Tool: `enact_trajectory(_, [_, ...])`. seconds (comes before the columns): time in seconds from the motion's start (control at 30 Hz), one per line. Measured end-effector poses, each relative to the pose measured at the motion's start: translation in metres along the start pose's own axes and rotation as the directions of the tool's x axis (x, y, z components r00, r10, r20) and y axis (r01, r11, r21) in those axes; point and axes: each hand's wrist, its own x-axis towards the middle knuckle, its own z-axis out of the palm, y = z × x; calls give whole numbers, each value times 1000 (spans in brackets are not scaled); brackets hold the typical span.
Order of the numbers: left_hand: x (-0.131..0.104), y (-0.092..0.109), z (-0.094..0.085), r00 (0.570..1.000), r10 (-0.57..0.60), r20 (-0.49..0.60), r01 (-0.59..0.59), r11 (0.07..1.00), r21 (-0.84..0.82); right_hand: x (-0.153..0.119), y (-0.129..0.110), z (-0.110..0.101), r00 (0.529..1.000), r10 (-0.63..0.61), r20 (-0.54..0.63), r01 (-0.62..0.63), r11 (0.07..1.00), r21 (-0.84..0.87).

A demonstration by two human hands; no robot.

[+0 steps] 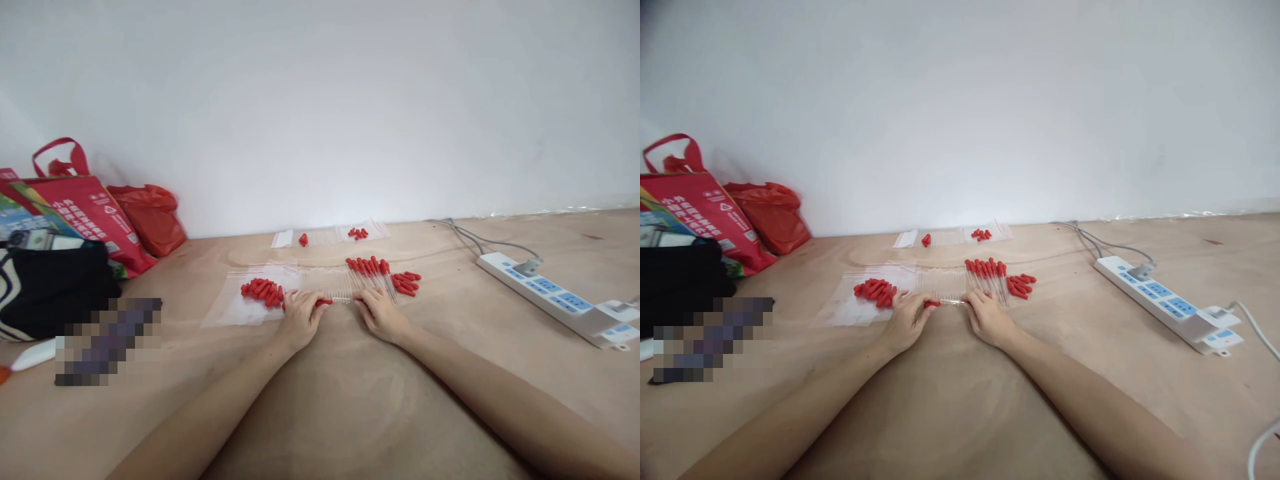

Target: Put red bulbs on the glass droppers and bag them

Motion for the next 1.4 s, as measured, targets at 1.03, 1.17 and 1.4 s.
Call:
enact_trajectory(1.03, [-5,2,-1,980,199,1,-199,980,-16,-2,-3,-6,987,-158,12,158,982,-105])
enact_trajectory(1.17, [-6,3,-1,975,222,10,-222,975,0,-2,-7,-5,989,-148,16,149,983,-104])
enact_trajectory(1.4, [-6,5,-1,965,259,36,-260,965,33,-2,-15,-2,992,-118,39,121,988,-91])
